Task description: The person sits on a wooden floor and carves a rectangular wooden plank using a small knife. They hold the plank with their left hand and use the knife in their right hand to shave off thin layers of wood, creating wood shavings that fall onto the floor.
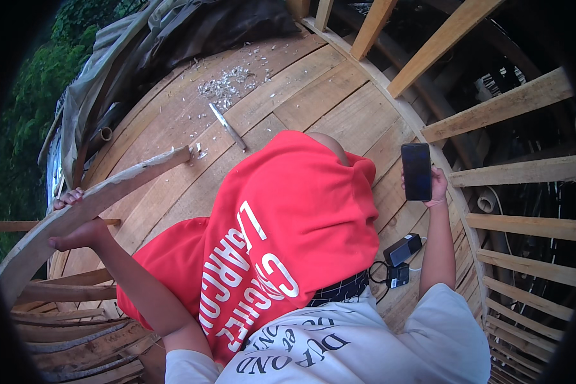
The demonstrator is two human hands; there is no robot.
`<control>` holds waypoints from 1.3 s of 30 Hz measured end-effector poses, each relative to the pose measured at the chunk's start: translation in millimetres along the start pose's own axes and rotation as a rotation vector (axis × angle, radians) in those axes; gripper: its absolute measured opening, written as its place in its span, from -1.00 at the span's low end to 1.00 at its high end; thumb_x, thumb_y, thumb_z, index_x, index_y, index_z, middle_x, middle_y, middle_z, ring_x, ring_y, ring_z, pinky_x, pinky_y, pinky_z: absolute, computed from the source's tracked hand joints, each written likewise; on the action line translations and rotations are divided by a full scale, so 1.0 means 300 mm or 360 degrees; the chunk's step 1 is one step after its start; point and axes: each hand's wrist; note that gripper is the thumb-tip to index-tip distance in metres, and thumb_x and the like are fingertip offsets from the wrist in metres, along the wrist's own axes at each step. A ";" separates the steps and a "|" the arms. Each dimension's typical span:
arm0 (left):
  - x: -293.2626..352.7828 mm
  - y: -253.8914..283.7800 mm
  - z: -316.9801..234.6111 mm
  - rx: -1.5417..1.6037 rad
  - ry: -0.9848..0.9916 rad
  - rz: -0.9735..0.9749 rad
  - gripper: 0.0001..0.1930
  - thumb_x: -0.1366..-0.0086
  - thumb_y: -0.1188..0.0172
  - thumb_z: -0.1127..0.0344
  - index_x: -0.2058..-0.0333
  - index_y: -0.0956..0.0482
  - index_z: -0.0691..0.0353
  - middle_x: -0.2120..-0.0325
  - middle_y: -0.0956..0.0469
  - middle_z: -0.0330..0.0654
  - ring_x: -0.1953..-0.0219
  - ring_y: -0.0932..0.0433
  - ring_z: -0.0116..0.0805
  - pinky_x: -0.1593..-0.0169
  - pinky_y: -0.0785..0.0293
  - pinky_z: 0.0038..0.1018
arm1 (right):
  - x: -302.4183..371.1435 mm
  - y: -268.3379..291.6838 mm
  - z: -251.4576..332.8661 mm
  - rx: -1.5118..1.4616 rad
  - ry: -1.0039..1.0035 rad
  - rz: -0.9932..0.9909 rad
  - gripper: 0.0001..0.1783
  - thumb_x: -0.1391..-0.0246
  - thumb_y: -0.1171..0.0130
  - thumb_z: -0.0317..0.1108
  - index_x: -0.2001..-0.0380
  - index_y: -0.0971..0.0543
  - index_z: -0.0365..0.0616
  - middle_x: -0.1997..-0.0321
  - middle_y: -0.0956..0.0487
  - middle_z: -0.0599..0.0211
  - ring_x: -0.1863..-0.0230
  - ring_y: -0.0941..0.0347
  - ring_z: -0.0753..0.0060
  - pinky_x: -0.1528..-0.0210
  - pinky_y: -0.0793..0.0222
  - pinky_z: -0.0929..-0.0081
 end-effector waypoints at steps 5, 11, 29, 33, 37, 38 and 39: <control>-0.005 0.005 -0.009 0.0007 -0.0015 -0.0001 -0.11 -0.01 0.29 -0.68 0.41 -0.34 0.22 0.54 -0.35 -0.09 0.42 -0.37 -0.18 0.16 -0.33 -0.27 | -0.019 -0.062 -0.005 -0.0092 -0.0023 0.0126 -0.21 -0.12 0.09 0.12 -0.19 -0.38 -0.35 -0.03 -0.53 -0.20 0.08 -0.56 -0.04 0.06 -0.51 0.06; -0.013 0.031 0.009 0.0084 0.0020 0.0021 -0.12 -0.02 0.30 -0.65 0.41 -0.35 0.22 0.54 -0.34 -0.08 0.41 -0.37 -0.17 0.16 -0.33 -0.26 | -0.047 -0.073 -0.026 0.0076 -0.0009 -0.0166 -0.28 -0.18 0.14 0.08 -0.13 -0.43 -0.37 0.08 -0.59 -0.09 0.16 -0.59 0.09 0.15 -0.55 0.16; 0.026 -0.051 -0.014 0.0022 -0.0020 -0.0009 -0.13 0.02 0.18 -0.68 0.39 -0.35 0.19 0.54 -0.35 -0.10 0.42 -0.39 -0.20 0.17 -0.33 -0.27 | -0.098 0.015 -0.348 0.3330 0.0503 -0.0794 -0.31 -0.15 -0.14 -0.06 -0.35 -0.31 0.11 -0.08 -0.36 -0.18 -0.14 -0.29 -0.15 -0.14 -0.27 -0.03; 0.044 -0.061 -0.018 0.0017 -0.0039 0.0022 -0.11 0.01 0.18 -0.70 0.38 -0.34 0.20 0.54 -0.36 -0.12 0.43 -0.38 -0.24 0.21 -0.32 -0.30 | -0.132 -0.126 -0.309 0.3290 -0.0024 -0.0914 -0.35 -0.17 -0.12 -0.06 -0.33 -0.34 0.09 -0.03 -0.43 -0.11 -0.11 -0.35 -0.15 -0.13 -0.30 -0.03; 0.061 -0.112 -0.015 0.0005 -0.0039 0.0049 -0.10 0.01 0.18 -0.72 0.38 -0.33 0.20 0.54 -0.37 -0.12 0.44 -0.36 -0.26 0.23 -0.30 -0.31 | -0.262 -0.349 -0.137 0.2837 0.0319 -0.0772 -0.48 -0.17 -0.13 -0.13 -0.17 -0.51 -0.09 0.12 -0.55 -0.07 0.03 -0.50 -0.09 -0.05 -0.41 0.10; 0.066 -0.124 -0.007 0.0018 -0.0029 0.0058 -0.10 0.00 0.18 -0.71 0.37 -0.33 0.20 0.54 -0.37 -0.12 0.43 -0.37 -0.26 0.23 -0.30 -0.31 | -0.310 -0.429 -0.097 0.2789 0.0506 -0.0669 -0.52 -0.16 -0.14 -0.15 -0.10 -0.55 -0.14 0.15 -0.57 -0.08 0.07 -0.53 -0.06 -0.04 -0.43 0.15; 0.068 -0.129 -0.006 0.0025 -0.0024 0.0066 -0.10 -0.01 0.18 -0.70 0.37 -0.33 0.21 0.54 -0.37 -0.12 0.43 -0.37 -0.26 0.23 -0.30 -0.31 | -0.360 -0.542 -0.065 0.2730 0.0692 -0.0559 -0.55 -0.15 -0.16 -0.17 -0.03 -0.60 -0.20 0.19 -0.60 -0.09 0.11 -0.56 -0.03 -0.02 -0.45 0.20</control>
Point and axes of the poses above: each hand's wrist, its own x-axis away from the middle knuckle, its own y-axis out of the back of the hand, z = x × y
